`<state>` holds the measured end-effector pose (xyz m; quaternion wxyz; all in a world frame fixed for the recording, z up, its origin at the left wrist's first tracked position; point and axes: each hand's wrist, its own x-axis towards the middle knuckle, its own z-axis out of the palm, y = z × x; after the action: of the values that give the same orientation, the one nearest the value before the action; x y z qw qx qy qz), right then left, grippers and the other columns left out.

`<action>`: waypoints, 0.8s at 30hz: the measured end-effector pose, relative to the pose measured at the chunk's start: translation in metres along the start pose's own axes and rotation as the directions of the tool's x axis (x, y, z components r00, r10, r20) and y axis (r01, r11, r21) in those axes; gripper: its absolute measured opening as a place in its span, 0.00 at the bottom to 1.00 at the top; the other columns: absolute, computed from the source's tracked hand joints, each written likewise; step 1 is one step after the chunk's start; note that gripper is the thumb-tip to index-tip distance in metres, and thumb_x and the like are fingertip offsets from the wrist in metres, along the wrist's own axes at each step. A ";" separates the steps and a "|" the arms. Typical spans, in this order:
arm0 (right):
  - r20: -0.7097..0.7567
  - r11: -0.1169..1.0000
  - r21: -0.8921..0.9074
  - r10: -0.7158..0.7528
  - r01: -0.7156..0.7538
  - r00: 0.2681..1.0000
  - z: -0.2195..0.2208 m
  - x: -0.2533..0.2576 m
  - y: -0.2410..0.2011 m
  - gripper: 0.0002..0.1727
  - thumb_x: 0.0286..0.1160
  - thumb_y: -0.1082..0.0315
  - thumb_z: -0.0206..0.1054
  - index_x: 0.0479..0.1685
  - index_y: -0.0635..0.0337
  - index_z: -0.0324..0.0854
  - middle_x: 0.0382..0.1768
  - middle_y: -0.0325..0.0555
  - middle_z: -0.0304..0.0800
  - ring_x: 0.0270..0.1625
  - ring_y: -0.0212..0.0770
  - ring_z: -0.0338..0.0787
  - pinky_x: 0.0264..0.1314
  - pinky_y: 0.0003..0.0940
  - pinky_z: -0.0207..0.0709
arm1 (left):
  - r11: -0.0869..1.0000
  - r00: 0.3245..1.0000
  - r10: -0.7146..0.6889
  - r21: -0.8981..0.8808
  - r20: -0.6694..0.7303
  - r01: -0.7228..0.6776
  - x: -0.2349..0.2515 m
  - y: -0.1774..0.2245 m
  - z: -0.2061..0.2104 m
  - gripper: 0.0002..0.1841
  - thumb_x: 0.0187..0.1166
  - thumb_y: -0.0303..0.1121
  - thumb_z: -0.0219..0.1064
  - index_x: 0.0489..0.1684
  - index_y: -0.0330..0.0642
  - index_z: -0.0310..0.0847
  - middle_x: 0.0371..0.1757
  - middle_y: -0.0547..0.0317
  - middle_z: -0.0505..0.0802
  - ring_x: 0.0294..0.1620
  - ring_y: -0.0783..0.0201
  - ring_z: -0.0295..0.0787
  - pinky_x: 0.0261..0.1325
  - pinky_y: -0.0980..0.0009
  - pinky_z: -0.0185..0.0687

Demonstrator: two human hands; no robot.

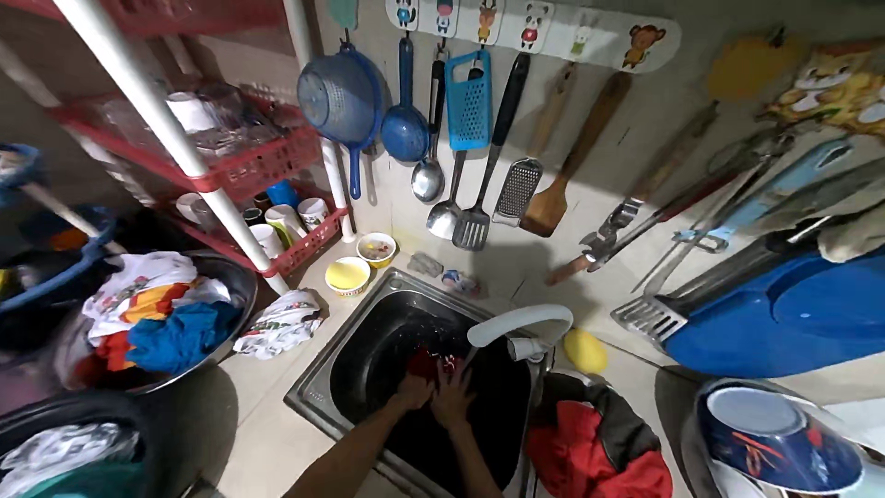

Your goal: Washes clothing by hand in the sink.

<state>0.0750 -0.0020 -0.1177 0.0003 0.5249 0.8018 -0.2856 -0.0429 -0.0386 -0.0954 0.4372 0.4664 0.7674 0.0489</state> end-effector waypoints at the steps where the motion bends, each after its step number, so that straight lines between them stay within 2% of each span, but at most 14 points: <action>1: 0.021 0.999 -0.035 -0.007 0.008 1.000 0.004 0.003 0.002 0.36 0.84 0.53 0.60 0.94 0.34 0.56 0.96 0.61 0.32 0.95 0.73 0.29 0.83 0.86 0.32 | 1.000 0.999 -0.024 -0.011 0.025 0.024 0.005 -0.001 0.003 0.34 0.94 0.53 0.42 0.76 0.30 0.74 0.81 0.31 0.75 0.86 0.36 0.66 0.85 0.40 0.60; 4: 0.063 0.999 -0.037 -0.025 0.027 0.998 0.015 0.014 0.015 0.32 0.86 0.53 0.60 0.90 0.43 0.65 0.95 0.61 0.37 0.95 0.70 0.31 0.88 0.80 0.26 | 0.991 0.997 -0.059 -0.115 0.052 0.065 0.016 -0.009 0.010 0.34 0.93 0.54 0.47 0.80 0.30 0.71 0.86 0.32 0.70 0.90 0.38 0.59 0.89 0.44 0.54; 6: 0.066 1.000 0.005 0.017 -0.017 0.998 0.021 0.024 0.021 0.35 0.86 0.50 0.60 0.90 0.53 0.63 0.94 0.60 0.44 0.96 0.65 0.40 0.92 0.72 0.32 | 0.988 0.996 -0.061 -0.139 0.063 0.069 0.018 -0.008 0.010 0.34 0.91 0.54 0.52 0.86 0.34 0.65 0.89 0.34 0.65 0.92 0.39 0.54 0.91 0.43 0.49; 8: 0.074 0.998 0.007 0.062 -0.063 0.995 0.021 0.028 0.022 0.42 0.80 0.47 0.66 0.91 0.58 0.60 0.92 0.62 0.53 0.93 0.64 0.52 0.91 0.68 0.44 | 0.989 0.995 -0.031 -0.140 0.096 0.045 0.017 -0.005 0.009 0.33 0.90 0.50 0.56 0.84 0.33 0.67 0.85 0.33 0.71 0.89 0.37 0.60 0.89 0.41 0.52; 10: 0.174 1.000 -0.026 -0.001 0.006 0.985 0.010 0.024 0.023 0.42 0.77 0.45 0.68 0.88 0.60 0.66 0.89 0.65 0.58 0.91 0.67 0.55 0.90 0.70 0.45 | 0.954 0.997 0.021 -0.298 0.072 0.001 0.016 0.000 0.007 0.29 0.94 0.46 0.50 0.83 0.31 0.68 0.82 0.33 0.75 0.85 0.39 0.67 0.87 0.43 0.57; 11: 0.234 1.000 -0.006 -0.020 0.022 0.972 0.002 0.022 0.021 0.41 0.77 0.46 0.70 0.86 0.59 0.69 0.87 0.65 0.62 0.90 0.67 0.57 0.90 0.69 0.46 | 0.868 1.000 0.001 -0.497 0.023 0.011 0.012 0.005 0.003 0.27 0.95 0.43 0.46 0.82 0.30 0.67 0.80 0.32 0.77 0.82 0.40 0.71 0.84 0.45 0.63; 12: 0.265 1.000 0.024 -0.019 0.013 0.964 -0.008 0.018 0.016 0.39 0.74 0.48 0.72 0.84 0.59 0.72 0.85 0.64 0.68 0.88 0.66 0.62 0.89 0.67 0.52 | 0.694 0.998 -0.063 -0.720 -0.015 0.033 0.006 0.012 -0.003 0.27 0.96 0.43 0.43 0.82 0.31 0.67 0.78 0.33 0.77 0.79 0.42 0.73 0.80 0.46 0.68; 13: 0.285 0.998 0.069 -0.014 -0.006 0.958 -0.016 0.009 0.010 0.37 0.74 0.51 0.74 0.82 0.59 0.73 0.82 0.65 0.71 0.87 0.65 0.66 0.88 0.65 0.56 | 0.448 0.989 -0.145 -0.893 -0.040 0.030 0.000 0.019 -0.008 0.26 0.96 0.44 0.41 0.79 0.33 0.67 0.73 0.35 0.80 0.70 0.44 0.77 0.70 0.46 0.73; 15: 0.249 0.988 0.157 -0.027 -0.013 0.968 -0.030 -0.013 -0.005 0.36 0.72 0.56 0.74 0.80 0.62 0.75 0.80 0.67 0.72 0.85 0.65 0.69 0.87 0.65 0.59 | 0.074 0.973 -0.214 -0.995 -0.083 -0.069 -0.013 0.031 -0.019 0.28 0.96 0.51 0.37 0.75 0.38 0.69 0.62 0.41 0.84 0.57 0.49 0.81 0.57 0.48 0.79; 17: 0.051 0.929 0.370 -0.049 0.027 0.998 -0.031 -0.032 -0.017 0.34 0.72 0.59 0.76 0.74 0.71 0.76 0.69 0.68 0.84 0.75 0.61 0.82 0.81 0.59 0.71 | -0.061 0.963 -0.215 -0.982 -0.164 -0.180 -0.038 0.051 -0.029 0.28 0.95 0.52 0.38 0.69 0.39 0.73 0.51 0.45 0.86 0.44 0.55 0.82 0.44 0.55 0.80; 18: -0.072 0.863 0.502 -0.023 0.056 0.997 -0.030 -0.038 -0.023 0.30 0.75 0.65 0.72 0.73 0.75 0.75 0.64 0.70 0.86 0.70 0.61 0.86 0.78 0.57 0.74 | -0.068 0.955 -0.193 -0.968 -0.224 -0.240 -0.052 0.060 -0.032 0.28 0.95 0.52 0.36 0.67 0.40 0.73 0.45 0.49 0.86 0.38 0.58 0.82 0.37 0.60 0.79; 20: -0.197 0.775 0.628 0.064 0.076 0.978 -0.052 -0.053 -0.035 0.23 0.86 0.72 0.58 0.75 0.76 0.73 0.66 0.73 0.84 0.72 0.63 0.84 0.79 0.56 0.72 | 0.025 0.921 -0.068 -0.923 -0.384 -0.384 -0.077 0.064 -0.041 0.30 0.95 0.51 0.28 0.76 0.40 0.67 0.50 0.49 0.86 0.38 0.61 0.83 0.37 0.64 0.80; 22: -0.301 0.796 0.579 0.006 0.178 0.954 -0.092 -0.073 -0.039 0.21 0.88 0.75 0.50 0.73 0.77 0.73 0.68 0.71 0.83 0.73 0.60 0.83 0.78 0.52 0.73 | 0.300 0.847 0.109 -0.795 -0.520 -0.527 -0.091 0.043 -0.058 0.32 0.95 0.44 0.26 0.83 0.28 0.59 0.68 0.37 0.83 0.59 0.55 0.88 0.58 0.61 0.88; 24: -0.390 0.851 0.452 -0.082 0.268 0.917 -0.138 -0.098 -0.044 0.20 0.87 0.76 0.50 0.71 0.78 0.75 0.68 0.70 0.84 0.73 0.59 0.84 0.79 0.50 0.73 | 0.693 0.821 0.232 -0.504 -0.522 -0.516 -0.105 0.014 -0.085 0.29 0.96 0.40 0.40 0.74 0.18 0.69 0.74 0.26 0.80 0.77 0.45 0.77 0.82 0.53 0.69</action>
<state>0.1236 -0.0339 0.0474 -0.3065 0.4735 0.7326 -0.3809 -0.0758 -0.0824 0.0294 0.3713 0.4223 0.6664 0.4895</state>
